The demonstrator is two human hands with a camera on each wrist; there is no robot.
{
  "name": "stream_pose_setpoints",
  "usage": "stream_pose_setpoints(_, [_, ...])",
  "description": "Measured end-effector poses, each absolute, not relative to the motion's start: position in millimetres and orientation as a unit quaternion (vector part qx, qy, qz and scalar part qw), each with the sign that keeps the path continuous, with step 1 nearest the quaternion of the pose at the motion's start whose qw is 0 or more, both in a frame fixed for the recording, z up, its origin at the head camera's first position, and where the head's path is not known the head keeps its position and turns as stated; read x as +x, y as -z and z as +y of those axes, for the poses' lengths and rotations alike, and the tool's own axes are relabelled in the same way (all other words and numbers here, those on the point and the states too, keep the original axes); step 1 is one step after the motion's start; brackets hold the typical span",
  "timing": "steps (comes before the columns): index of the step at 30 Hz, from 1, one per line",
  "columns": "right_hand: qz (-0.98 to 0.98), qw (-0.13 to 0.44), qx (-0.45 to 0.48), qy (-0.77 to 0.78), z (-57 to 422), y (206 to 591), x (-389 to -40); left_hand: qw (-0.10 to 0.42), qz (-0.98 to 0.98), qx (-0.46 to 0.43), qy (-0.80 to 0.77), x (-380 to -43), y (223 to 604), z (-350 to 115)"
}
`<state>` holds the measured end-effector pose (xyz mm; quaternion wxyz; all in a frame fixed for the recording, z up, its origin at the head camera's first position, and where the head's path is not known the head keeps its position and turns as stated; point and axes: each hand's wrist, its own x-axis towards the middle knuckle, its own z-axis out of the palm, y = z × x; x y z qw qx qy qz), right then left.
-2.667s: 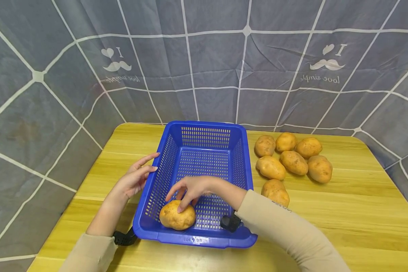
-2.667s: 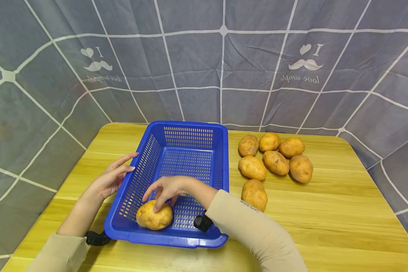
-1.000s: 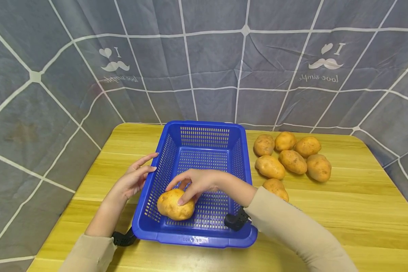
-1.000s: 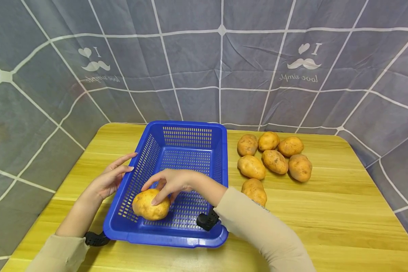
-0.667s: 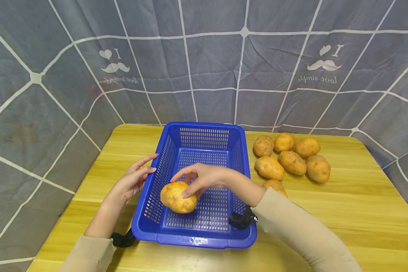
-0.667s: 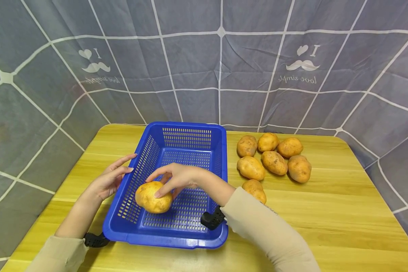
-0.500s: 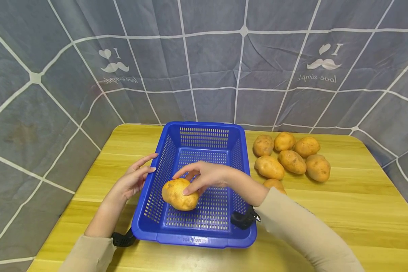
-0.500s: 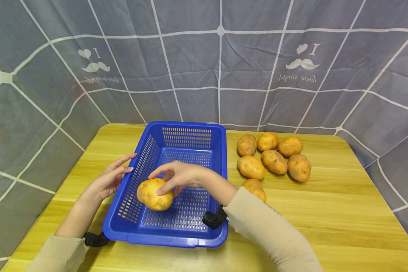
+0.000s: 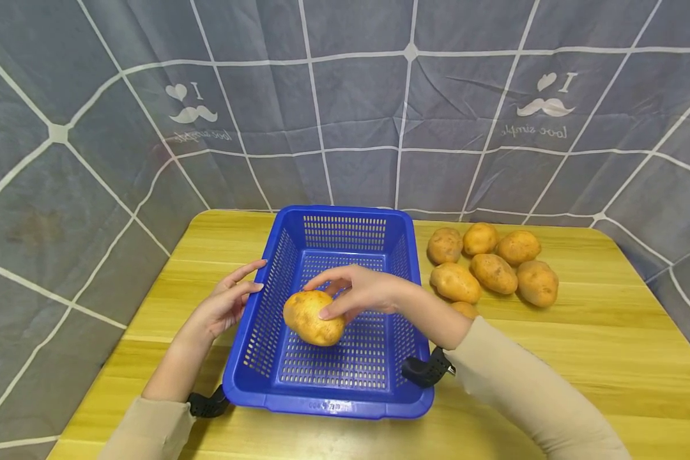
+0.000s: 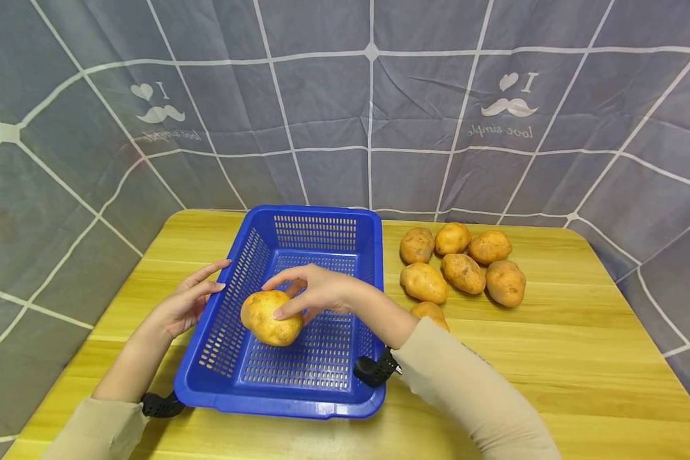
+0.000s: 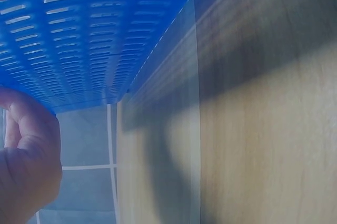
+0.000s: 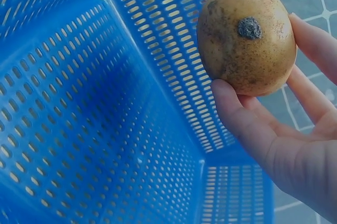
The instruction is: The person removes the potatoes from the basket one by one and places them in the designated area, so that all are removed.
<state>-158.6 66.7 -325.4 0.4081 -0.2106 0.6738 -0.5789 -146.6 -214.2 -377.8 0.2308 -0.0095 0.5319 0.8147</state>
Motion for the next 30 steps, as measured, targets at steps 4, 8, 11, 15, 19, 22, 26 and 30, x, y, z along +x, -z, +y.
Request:
stream_pose_setpoints(4, [0.674, 0.403, -0.206, 0.584, 71.3, 321.5, -159.0, 0.231, 0.531, -0.011, -0.815, -145.9, 377.9, -215.1])
stream_pose_setpoints(8, [0.675, 0.396, -0.201, 0.59, 77.2, 318.5, -159.4, 0.233, 0.53, -0.012, -0.815, -145.8, 377.4, -215.7])
stream_pose_setpoints(11, [0.67, 0.396, -0.202, 0.595, 82.5, 317.3, -160.2, 0.232, 0.533, -0.014, -0.814, -146.0, 377.3, -215.9])
stream_pose_setpoints(15, [0.665, 0.392, -0.204, 0.601, 91.0, 315.9, -160.7, 0.231, 0.534, -0.013, -0.813, -146.5, 377.6, -215.5])
stream_pose_setpoints(19, [0.666, 0.388, -0.202, 0.605, 98.9, 315.3, -160.0, 0.232, 0.532, -0.01, -0.814, -146.8, 377.8, -215.1])
stream_pose_setpoints(22, [0.67, 0.381, -0.199, 0.605, 104.8, 315.2, -159.3, 0.232, 0.534, -0.01, -0.813, -146.7, 377.9, -215.1])
stream_pose_setpoints(26, [0.675, 0.372, -0.202, 0.604, 112.6, 313.5, -159.1, 0.231, 0.536, -0.013, -0.812, -146.6, 377.9, -215.2])
stream_pose_setpoints(30, [0.676, 0.368, -0.198, 0.607, 119.7, 310.6, -158.5, 0.229, 0.537, -0.015, -0.812, -146.6, 377.4, -215.0])
